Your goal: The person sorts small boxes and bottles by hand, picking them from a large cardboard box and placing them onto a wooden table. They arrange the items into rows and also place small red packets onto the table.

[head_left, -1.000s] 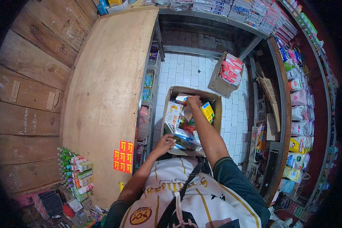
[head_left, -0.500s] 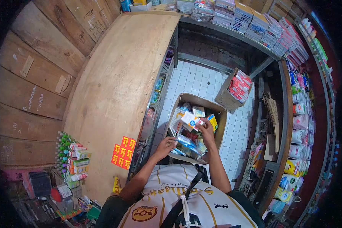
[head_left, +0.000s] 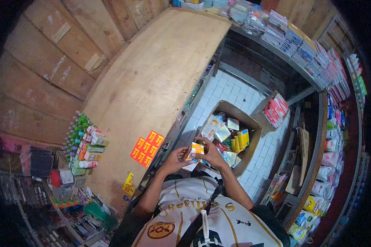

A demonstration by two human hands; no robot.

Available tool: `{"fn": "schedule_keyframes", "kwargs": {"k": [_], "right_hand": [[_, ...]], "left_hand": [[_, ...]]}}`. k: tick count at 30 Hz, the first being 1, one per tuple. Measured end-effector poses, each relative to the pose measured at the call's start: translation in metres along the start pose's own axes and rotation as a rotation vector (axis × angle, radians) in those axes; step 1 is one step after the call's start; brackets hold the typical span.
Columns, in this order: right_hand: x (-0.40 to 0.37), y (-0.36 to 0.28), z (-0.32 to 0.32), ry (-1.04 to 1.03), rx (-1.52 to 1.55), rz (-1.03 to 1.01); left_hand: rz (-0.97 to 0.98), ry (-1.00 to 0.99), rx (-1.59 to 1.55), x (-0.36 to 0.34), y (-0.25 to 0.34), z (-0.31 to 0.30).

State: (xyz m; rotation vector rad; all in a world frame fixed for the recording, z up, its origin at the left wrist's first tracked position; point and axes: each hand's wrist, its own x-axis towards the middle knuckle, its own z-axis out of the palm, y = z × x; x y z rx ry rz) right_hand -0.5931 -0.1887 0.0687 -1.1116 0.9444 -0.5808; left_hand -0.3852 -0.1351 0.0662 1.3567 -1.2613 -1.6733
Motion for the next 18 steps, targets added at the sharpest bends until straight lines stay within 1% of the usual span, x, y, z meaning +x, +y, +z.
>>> {"fn": "schedule_keyframes", "kwargs": {"k": [3, 4, 7, 8, 11, 12, 15, 16, 18], "right_hand": [[0.012, -0.019, 0.035, -0.038, 0.006, -0.088], [0.013, -0.033, 0.048, -0.093, 0.088, -0.020], [0.033, -0.028, 0.083, -0.287, 0.094, -0.009], [0.037, -0.027, 0.101, -0.334, 0.073, -0.041], [0.046, -0.030, 0.153, -0.492, -0.124, -0.018], [0.053, -0.026, 0.172, -0.519, -0.159, -0.045], [0.064, -0.011, 0.225, -0.592, -0.220, -0.106], [0.064, -0.014, 0.243, -0.619, -0.212, -0.061], [0.066, -0.009, 0.277, -0.658, -0.241, -0.094]], "left_hand": [[-0.004, 0.081, -0.232, -0.023, -0.015, -0.026], [0.006, 0.130, -0.264, -0.040, 0.004, -0.032], [0.148, 0.312, -0.450, -0.069, -0.028, -0.057], [0.159, 0.371, -0.459, -0.082, -0.037, -0.066], [0.180, 0.481, -0.783, -0.122, -0.050, -0.088], [0.202, 0.539, -0.827, -0.133, -0.060, -0.092], [0.244, 0.675, -0.824, -0.170, -0.083, -0.114], [0.234, 0.725, -0.737, -0.184, -0.088, -0.121], [0.201, 0.825, -0.562, -0.211, -0.099, -0.138]]}}
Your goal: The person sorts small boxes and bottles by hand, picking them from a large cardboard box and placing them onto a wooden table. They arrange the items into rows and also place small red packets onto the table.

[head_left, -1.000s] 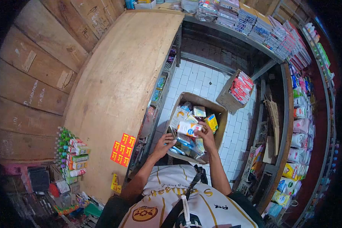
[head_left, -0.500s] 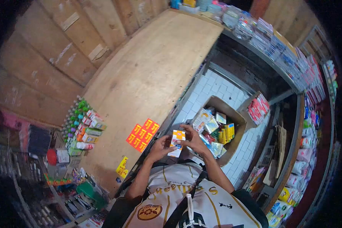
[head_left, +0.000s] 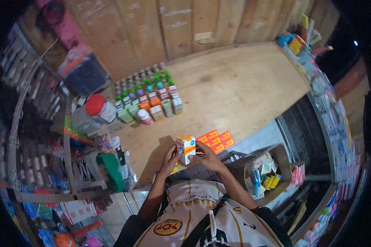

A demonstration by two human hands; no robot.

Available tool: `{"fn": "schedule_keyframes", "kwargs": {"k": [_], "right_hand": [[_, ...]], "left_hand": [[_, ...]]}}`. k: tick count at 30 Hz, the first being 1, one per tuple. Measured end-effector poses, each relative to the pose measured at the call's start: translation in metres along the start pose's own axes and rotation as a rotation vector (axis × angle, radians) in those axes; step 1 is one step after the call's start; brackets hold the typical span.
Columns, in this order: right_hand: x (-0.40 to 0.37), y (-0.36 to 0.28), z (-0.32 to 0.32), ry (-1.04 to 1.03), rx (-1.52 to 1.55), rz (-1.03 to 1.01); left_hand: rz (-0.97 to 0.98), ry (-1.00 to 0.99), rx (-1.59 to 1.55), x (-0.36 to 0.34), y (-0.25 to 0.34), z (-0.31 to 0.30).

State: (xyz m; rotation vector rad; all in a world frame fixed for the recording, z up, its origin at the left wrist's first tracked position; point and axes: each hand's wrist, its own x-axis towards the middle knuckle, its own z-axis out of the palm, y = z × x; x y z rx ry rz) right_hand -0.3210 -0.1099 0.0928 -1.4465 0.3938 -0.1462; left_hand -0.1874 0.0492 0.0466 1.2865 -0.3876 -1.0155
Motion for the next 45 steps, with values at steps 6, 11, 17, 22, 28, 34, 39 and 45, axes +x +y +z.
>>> {"fn": "schedule_keyframes", "kwargs": {"k": [6, 11, 17, 22, 28, 34, 39, 45], "right_hand": [[0.053, 0.001, 0.063, -0.236, 0.022, -0.019], [0.089, 0.017, 0.096, -0.336, -0.003, -0.027], [0.122, 0.023, 0.133, -0.348, -0.106, 0.010], [0.157, 0.044, 0.136, -0.454, 0.101, -0.071], [0.188, 0.059, 0.142, -0.436, 0.045, -0.138], [0.182, 0.021, 0.161, -0.433, 0.361, -0.098], [0.190, 0.044, 0.163, -0.469, 0.494, -0.158], [0.195, 0.050, 0.163, -0.348, 0.165, -0.219]], "left_hand": [[0.198, 0.119, 0.072, -0.029, 0.019, -0.065], [0.232, 0.267, 0.000, -0.040, 0.028, -0.102], [0.392, 0.493, -0.034, -0.008, 0.013, -0.139], [0.482, 0.704, 0.311, 0.025, 0.020, -0.155], [0.440, 0.671, 0.432, 0.039, 0.048, -0.162], [0.292, 0.741, 0.667, 0.060, 0.022, -0.187], [0.458, 0.756, 0.497, 0.065, 0.025, -0.176], [0.445, 0.769, 0.508, 0.064, 0.025, -0.174]]}}
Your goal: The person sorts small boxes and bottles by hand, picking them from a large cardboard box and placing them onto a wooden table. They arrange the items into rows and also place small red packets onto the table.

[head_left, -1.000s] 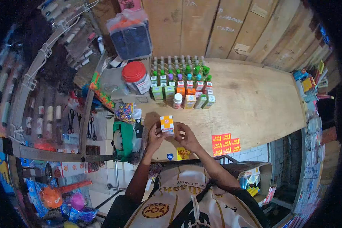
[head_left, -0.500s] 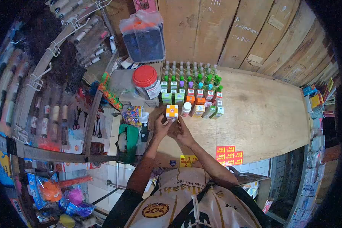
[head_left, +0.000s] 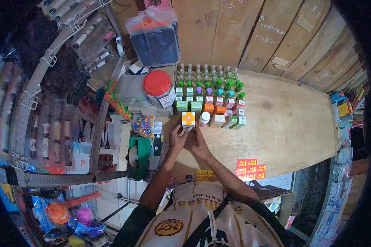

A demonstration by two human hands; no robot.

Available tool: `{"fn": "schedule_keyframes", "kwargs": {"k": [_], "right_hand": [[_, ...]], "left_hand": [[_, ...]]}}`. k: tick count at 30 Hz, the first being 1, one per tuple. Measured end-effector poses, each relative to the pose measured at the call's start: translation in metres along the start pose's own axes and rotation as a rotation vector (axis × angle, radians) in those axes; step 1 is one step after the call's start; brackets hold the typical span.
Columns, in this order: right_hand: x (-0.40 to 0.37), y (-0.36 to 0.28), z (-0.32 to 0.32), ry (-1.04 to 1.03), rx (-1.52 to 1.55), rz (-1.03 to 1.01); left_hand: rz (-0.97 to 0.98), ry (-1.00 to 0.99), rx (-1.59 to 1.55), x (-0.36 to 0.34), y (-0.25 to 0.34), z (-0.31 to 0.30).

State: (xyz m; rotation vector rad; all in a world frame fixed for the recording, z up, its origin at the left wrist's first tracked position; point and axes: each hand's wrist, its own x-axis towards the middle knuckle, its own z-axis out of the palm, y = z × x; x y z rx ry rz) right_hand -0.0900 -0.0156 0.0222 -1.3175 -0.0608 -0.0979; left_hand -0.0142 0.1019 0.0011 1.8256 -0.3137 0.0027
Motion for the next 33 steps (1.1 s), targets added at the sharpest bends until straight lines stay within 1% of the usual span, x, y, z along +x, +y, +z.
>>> {"fn": "schedule_keyframes", "kwargs": {"k": [2, 4, 5, 7, 8, 10, 12, 14, 17, 20, 22, 23, 24, 25, 27, 29, 32, 33], "right_hand": [[0.001, 0.007, -0.003, 0.001, -0.162, -0.071], [-0.001, -0.001, -0.001, -0.008, 0.019, -0.034], [-0.002, -0.004, 0.001, -0.013, 0.110, -0.017], [-0.003, -0.002, 0.001, 0.012, 0.086, 0.011], [-0.004, -0.001, 0.002, 0.024, 0.075, 0.025], [-0.005, -0.020, 0.010, 0.012, 0.116, 0.056], [-0.004, -0.024, 0.010, -0.011, 0.135, 0.046], [-0.003, -0.011, 0.003, -0.045, 0.130, -0.003], [-0.011, -0.005, 0.000, -0.008, 0.039, 0.107], [-0.024, 0.006, -0.011, -0.045, 0.223, 0.068], [-0.035, 0.014, -0.025, -0.030, -0.087, 0.138], [-0.042, 0.017, -0.031, -0.021, -0.240, 0.175], [-0.049, 0.007, -0.032, -0.005, -0.209, 0.236], [-0.057, -0.018, -0.029, 0.011, -0.177, 0.294], [-0.074, -0.050, -0.028, 0.044, -0.080, 0.379], [-0.093, -0.063, -0.035, 0.082, 0.047, 0.429], [-0.129, -0.061, -0.049, 0.148, 0.028, 0.331], [-0.141, -0.062, -0.049, 0.207, 0.042, 0.330]], "left_hand": [[0.009, -0.001, 0.006, -0.001, 0.003, 0.000], [0.001, -0.004, 0.049, -0.002, 0.004, -0.001], [-0.014, -0.010, 0.008, -0.002, 0.004, 0.000], [-0.045, -0.021, -0.073, -0.003, 0.007, 0.000], [-0.046, -0.022, -0.061, -0.003, 0.008, 0.000], [-0.049, -0.025, -0.036, -0.003, 0.009, -0.001], [-0.015, -0.018, -0.016, -0.003, 0.004, 0.000], [-0.009, -0.018, -0.028, -0.005, -0.002, 0.001], [-0.063, -0.035, -0.057, -0.010, -0.003, 0.000], [-0.110, -0.008, -0.042, -0.027, -0.016, 0.000], [-0.084, 0.077, -0.060, -0.049, -0.001, -0.002], [-0.101, 0.056, -0.060, -0.060, 0.004, -0.003], [-0.116, 0.035, -0.058, -0.070, 0.008, -0.004], [-0.130, 0.013, -0.056, -0.077, 0.012, -0.005], [-0.196, -0.131, -0.123, -0.091, 0.027, -0.005], [-0.292, -0.280, -0.186, -0.101, 0.030, 0.005], [-0.258, -0.540, -0.132, -0.110, 0.051, 0.023], [-0.217, -0.585, -0.122, -0.114, 0.053, 0.032]]}}
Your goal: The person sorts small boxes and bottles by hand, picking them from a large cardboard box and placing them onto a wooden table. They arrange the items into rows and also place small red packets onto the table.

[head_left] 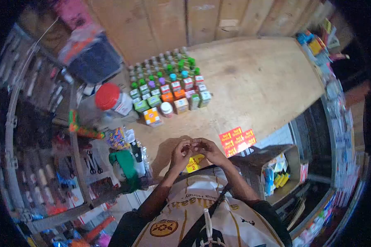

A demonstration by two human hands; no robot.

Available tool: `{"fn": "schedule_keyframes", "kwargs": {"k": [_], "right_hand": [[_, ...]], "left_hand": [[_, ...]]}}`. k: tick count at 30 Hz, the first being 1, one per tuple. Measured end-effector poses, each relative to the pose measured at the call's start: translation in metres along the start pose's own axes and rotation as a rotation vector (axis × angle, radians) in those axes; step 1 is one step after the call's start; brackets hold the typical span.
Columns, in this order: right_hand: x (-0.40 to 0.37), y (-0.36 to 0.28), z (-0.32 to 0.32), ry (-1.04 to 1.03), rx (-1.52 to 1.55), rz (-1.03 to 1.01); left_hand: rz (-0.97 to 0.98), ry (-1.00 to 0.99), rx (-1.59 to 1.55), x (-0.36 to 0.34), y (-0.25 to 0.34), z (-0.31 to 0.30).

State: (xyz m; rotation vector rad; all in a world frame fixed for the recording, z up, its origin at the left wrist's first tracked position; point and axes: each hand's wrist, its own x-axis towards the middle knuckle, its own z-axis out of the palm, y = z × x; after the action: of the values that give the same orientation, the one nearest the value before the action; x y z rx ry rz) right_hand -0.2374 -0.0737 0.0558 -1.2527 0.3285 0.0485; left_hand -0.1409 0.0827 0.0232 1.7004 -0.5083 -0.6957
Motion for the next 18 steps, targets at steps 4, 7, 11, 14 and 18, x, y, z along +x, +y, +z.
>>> {"fn": "schedule_keyframes", "kwargs": {"k": [4, 7, 11, 14, 18], "right_hand": [[-0.047, 0.016, -0.019, 0.244, 0.118, -0.056], [-0.089, 0.015, -0.032, 0.444, 0.127, -0.085], [-0.145, 0.026, -0.051, 0.702, 0.190, -0.047], [-0.188, 0.034, -0.059, 0.874, 0.298, -0.069], [-0.241, 0.059, -0.080, 1.057, 0.382, -0.131]], "left_hand": [[0.084, -0.223, 0.057, 0.009, 0.010, 0.044], [0.113, -0.435, 0.055, 0.016, 0.014, 0.081], [-0.016, -0.643, 0.094, 0.014, 0.033, 0.135], [0.020, -0.786, 0.150, 0.005, 0.047, 0.177], [0.076, -0.949, 0.237, -0.013, 0.062, 0.236]]}}
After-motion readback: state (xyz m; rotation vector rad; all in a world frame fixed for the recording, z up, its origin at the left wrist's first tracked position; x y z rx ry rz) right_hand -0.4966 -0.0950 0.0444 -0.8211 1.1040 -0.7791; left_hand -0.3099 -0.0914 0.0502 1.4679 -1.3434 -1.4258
